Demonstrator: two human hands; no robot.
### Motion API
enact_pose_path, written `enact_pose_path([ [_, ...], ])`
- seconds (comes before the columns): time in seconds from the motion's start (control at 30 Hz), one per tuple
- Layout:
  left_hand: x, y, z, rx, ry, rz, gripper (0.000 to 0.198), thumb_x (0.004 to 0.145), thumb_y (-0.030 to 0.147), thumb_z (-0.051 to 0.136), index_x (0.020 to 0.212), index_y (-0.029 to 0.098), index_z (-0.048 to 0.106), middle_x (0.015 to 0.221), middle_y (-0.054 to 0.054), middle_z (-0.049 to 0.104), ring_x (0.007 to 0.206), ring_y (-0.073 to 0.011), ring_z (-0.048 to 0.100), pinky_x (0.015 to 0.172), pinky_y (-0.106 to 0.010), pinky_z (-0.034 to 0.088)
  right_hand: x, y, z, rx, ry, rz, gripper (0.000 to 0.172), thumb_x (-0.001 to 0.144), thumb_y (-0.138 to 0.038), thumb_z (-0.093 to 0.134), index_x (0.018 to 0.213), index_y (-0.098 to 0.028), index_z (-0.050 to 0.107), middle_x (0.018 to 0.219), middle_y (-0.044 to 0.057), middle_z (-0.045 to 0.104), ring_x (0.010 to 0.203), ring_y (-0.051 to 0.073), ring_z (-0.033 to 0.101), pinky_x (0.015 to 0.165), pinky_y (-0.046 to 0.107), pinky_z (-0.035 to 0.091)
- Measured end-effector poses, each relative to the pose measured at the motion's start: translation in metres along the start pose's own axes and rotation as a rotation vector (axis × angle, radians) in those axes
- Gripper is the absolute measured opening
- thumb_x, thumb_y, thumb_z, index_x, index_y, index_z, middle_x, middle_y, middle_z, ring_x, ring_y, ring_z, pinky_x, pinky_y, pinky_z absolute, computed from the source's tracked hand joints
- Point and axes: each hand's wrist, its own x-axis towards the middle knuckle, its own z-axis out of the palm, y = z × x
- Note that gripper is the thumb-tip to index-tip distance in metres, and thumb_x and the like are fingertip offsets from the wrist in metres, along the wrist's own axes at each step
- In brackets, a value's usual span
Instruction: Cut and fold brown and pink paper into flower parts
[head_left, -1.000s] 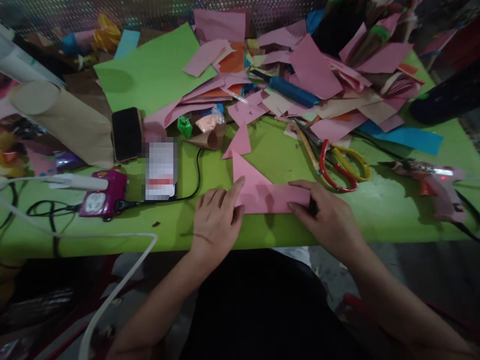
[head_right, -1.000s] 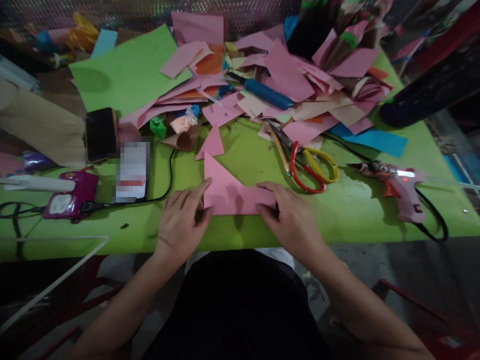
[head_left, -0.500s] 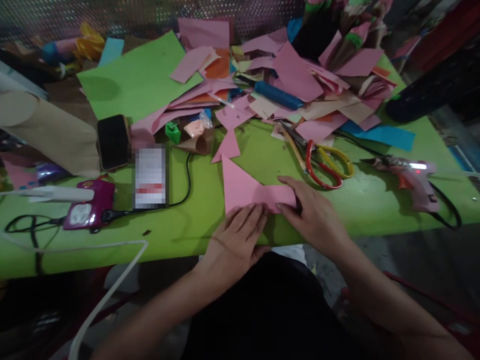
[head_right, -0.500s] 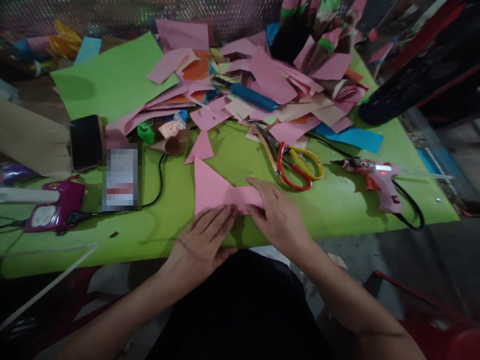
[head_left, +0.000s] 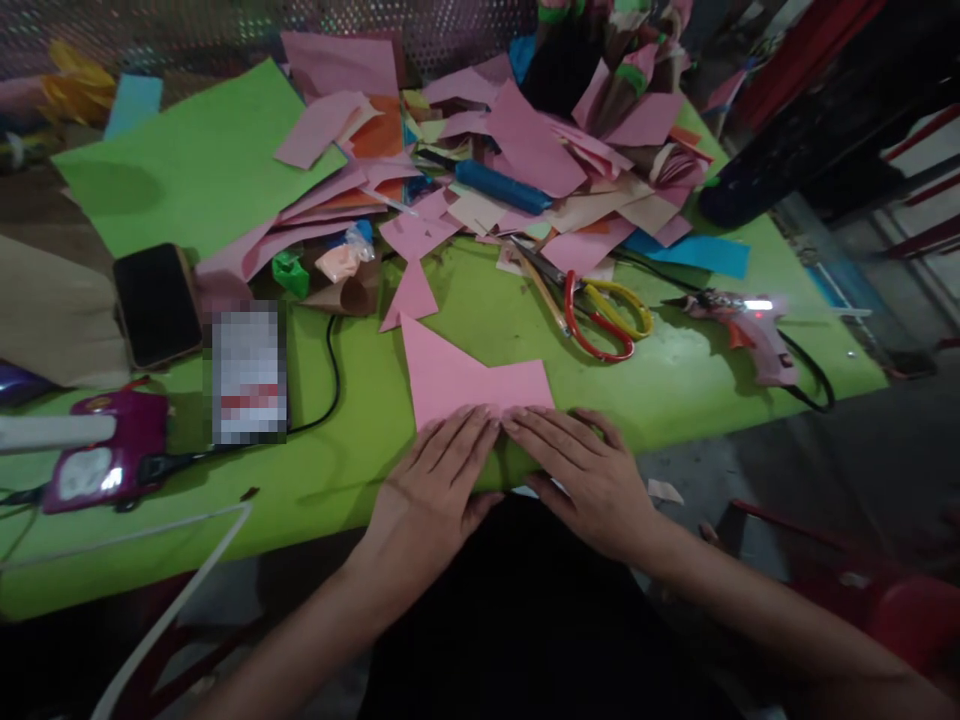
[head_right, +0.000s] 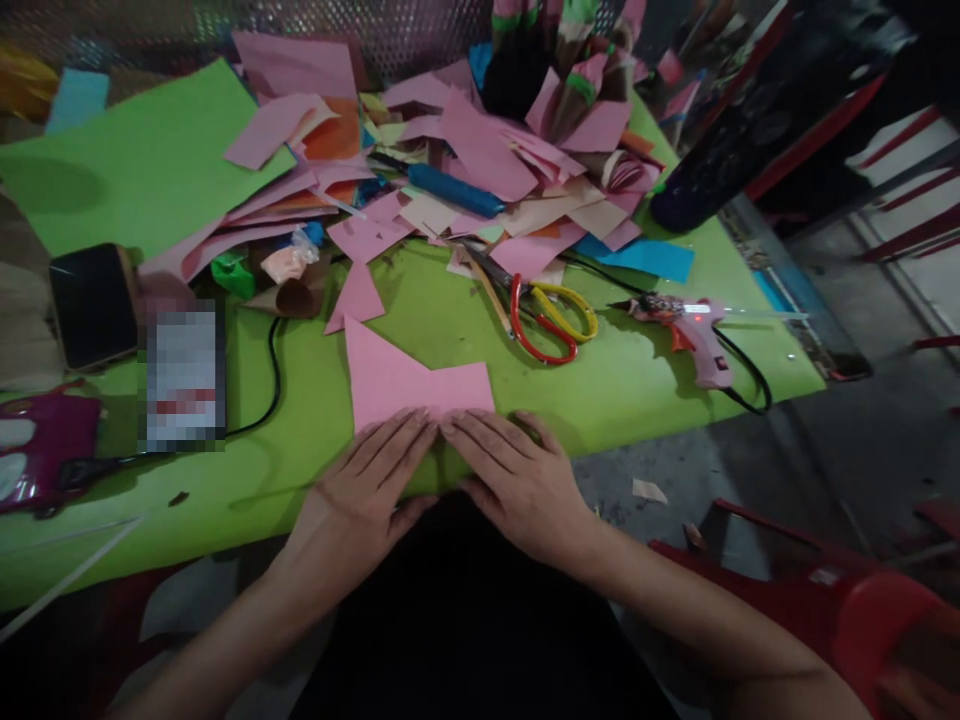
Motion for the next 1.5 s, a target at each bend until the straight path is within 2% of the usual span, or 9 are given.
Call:
enact_pose_path([
  [0.13,-0.012,-0.01,-0.001,0.084,-0.025,0.016,0.055,0.097,0.033,0.046,0.149,0.016,0.038,0.149,-0.01,0.049,0.137,-0.0251,0.048,0.11,-0.043,0.042,-0.005,0.008,0.0,-0.016,0.024,0.0,0.049,0.096,-0.021,0.048,0.145,-0.024,0.045,0.142,0.006,0.059,0.129,0.022,0.055,0.11,0.045,0.033],
  [0.23,-0.023,-0.019,-0.001,0.194,0.038,0.055,0.056,0.097,0.031,0.043,0.15,0.014,0.036,0.147,-0.009,0.051,0.131,-0.025,0.054,0.106,-0.044,0.043,-0.004,0.01,0.002,-0.017,0.054,-0.012,0.047,0.096,-0.022,0.047,0.143,-0.024,0.047,0.141,0.006,0.06,0.128,0.021,0.056,0.109,0.045,0.033],
  [0.57,-0.04,-0.026,-0.005,0.241,0.143,0.014,0.067,0.097,0.034,0.042,0.157,0.019,0.016,0.142,-0.007,0.056,0.121,-0.0249,0.061,0.105,-0.043,0.039,-0.005,0.021,-0.004,-0.015,0.12,0.019,0.053,0.091,-0.025,0.054,0.143,-0.025,0.048,0.131,0.008,0.067,0.116,0.025,0.063,0.099,0.045,0.046],
  [0.83,-0.045,-0.024,0.004,0.284,0.167,0.004,0.062,0.096,0.037,0.043,0.154,0.019,0.029,0.147,-0.005,0.053,0.13,-0.023,0.054,0.109,-0.038,0.035,0.014,0.018,-0.004,-0.038,0.104,-0.083,0.043,0.091,-0.021,0.052,0.134,-0.022,0.057,0.131,0.008,0.067,0.114,0.025,0.063,0.093,0.044,0.048],
  [0.97,-0.046,-0.026,0.004,0.295,0.18,0.017,0.062,0.097,0.039,0.043,0.153,0.017,0.032,0.148,-0.006,0.051,0.133,-0.0219,0.05,0.111,-0.037,0.032,0.028,0.02,-0.009,0.016,0.164,-0.127,0.032,0.092,-0.018,0.052,0.121,-0.022,0.064,0.114,0.006,0.075,0.099,0.023,0.069,0.084,0.042,0.05],
  [1.1,-0.044,-0.028,0.002,0.264,0.157,0.031,0.061,0.096,0.04,0.045,0.152,0.018,0.035,0.147,-0.006,0.052,0.132,-0.0221,0.051,0.107,-0.037,0.037,0.067,0.041,-0.03,0.014,0.211,-0.121,0.02,0.094,-0.022,0.054,0.107,-0.023,0.069,0.1,0.006,0.077,0.089,0.023,0.07,0.079,0.04,0.052],
  [1.23,-0.038,-0.028,-0.003,0.244,0.178,0.028,0.052,0.096,0.037,0.048,0.143,0.017,0.048,0.144,-0.006,0.056,0.124,-0.0227,0.057,0.101,-0.038,0.044,0.139,0.081,-0.048,-0.089,0.217,-0.023,0.031,0.095,-0.025,0.052,0.123,-0.022,0.064,0.116,0.009,0.073,0.104,0.027,0.067,0.086,0.043,0.052],
  [1.37,-0.03,-0.026,-0.005,0.142,0.237,-0.004,0.042,0.094,0.033,0.052,0.135,0.021,0.057,0.14,-0.004,0.06,0.125,-0.0221,0.056,0.106,-0.039,0.042,0.206,0.116,-0.045,-0.197,0.127,0.168,0.039,0.091,-0.023,0.054,0.129,-0.019,0.062,0.127,0.01,0.068,0.115,0.029,0.063,0.094,0.043,0.049],
  [1.5,-0.021,-0.028,-0.001,0.078,0.217,-0.016,0.051,0.092,0.028,0.054,0.142,0.019,0.049,0.146,-0.008,0.053,0.135,-0.0245,0.046,0.114,-0.043,0.035,0.237,0.134,-0.032,-0.277,0.053,0.27,0.042,0.088,-0.02,0.055,0.129,-0.018,0.062,0.125,0.012,0.069,0.115,0.032,0.062,0.096,0.042,0.047],
])
